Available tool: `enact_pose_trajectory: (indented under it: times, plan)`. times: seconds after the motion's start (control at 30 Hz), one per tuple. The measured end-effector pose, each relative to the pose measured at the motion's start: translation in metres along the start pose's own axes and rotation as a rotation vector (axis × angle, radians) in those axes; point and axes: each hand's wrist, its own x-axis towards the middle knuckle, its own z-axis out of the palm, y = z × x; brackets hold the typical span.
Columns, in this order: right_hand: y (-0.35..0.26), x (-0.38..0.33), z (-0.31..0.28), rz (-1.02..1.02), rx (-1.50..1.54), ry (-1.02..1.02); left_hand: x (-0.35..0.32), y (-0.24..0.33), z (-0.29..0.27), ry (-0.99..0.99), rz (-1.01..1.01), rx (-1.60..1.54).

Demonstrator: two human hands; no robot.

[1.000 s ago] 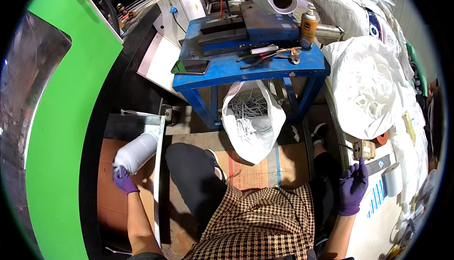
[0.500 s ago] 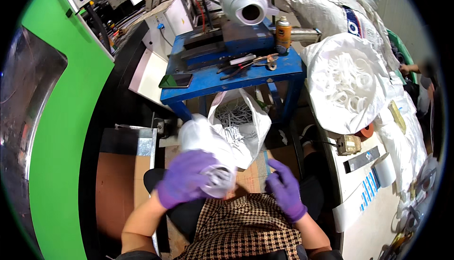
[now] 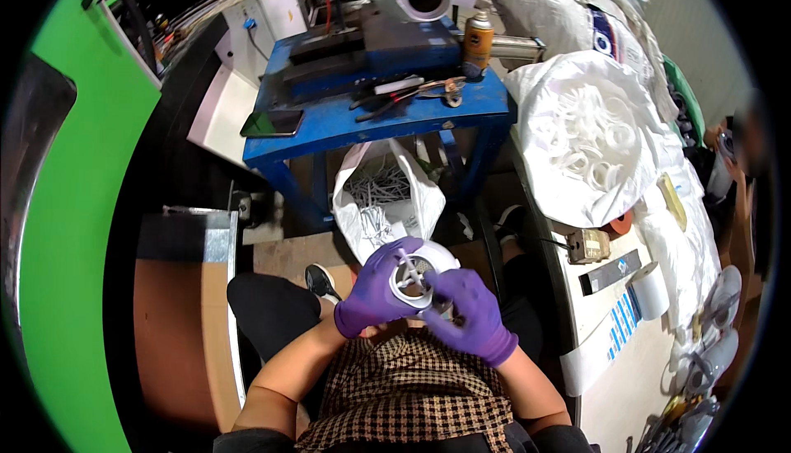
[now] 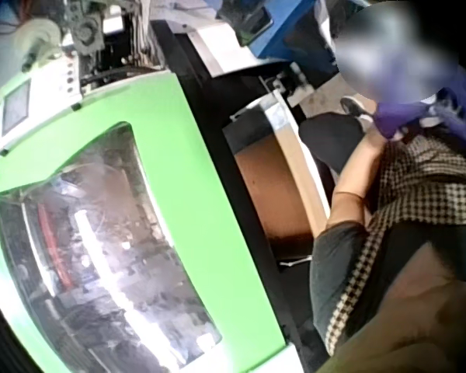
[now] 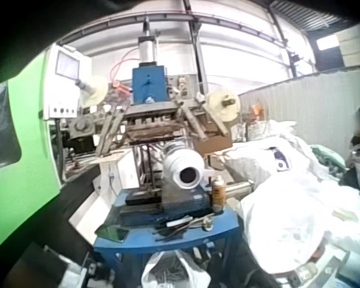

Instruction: The person repeatedly assembles white plastic containers by inserting a metal ring into the opening, placing a lid on top, and securing it with a black strap. The person handles the containers one at a time, placing each finished unit into a nearby bin.

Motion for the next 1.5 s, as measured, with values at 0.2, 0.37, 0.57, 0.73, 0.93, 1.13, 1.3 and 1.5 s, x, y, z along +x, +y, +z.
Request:
enact_pose_trajectory:
  times: [0.2,0.37,0.57,0.73,0.93,1.13,1.3,1.5]
  plan:
    - [-0.003,-0.012,0.014,-0.264,-0.59,0.057,0.002,0.006,-0.007,0.023,0.221,0.209]
    - [0.003,-0.016,0.024,-0.054,-0.541,-0.233,0.002,0.023,0.004,0.075,0.291,0.183]
    - [0.022,-0.01,0.051,-0.057,-0.514,-0.226,0.01,0.014,-0.005,0.02,0.485,0.423]
    - [0.017,0.022,0.046,-0.076,-0.722,-0.075,0.042,0.008,-0.002,0.25,0.412,0.416]
    - [0.044,0.006,0.063,0.113,-0.324,-0.17,0.046,-0.008,0.015,0.141,0.455,0.539]
    - [0.044,0.029,0.046,0.263,0.406,-0.234,0.057,-0.026,0.008,0.205,0.385,0.499]
    - [0.035,0.069,-0.074,-0.12,-0.29,0.102,0.052,-0.025,-0.036,0.44,0.19,0.435]
    - [0.206,0.101,-0.227,0.398,-1.173,0.18,0.053,-0.028,-0.037,0.536,0.131,0.349]
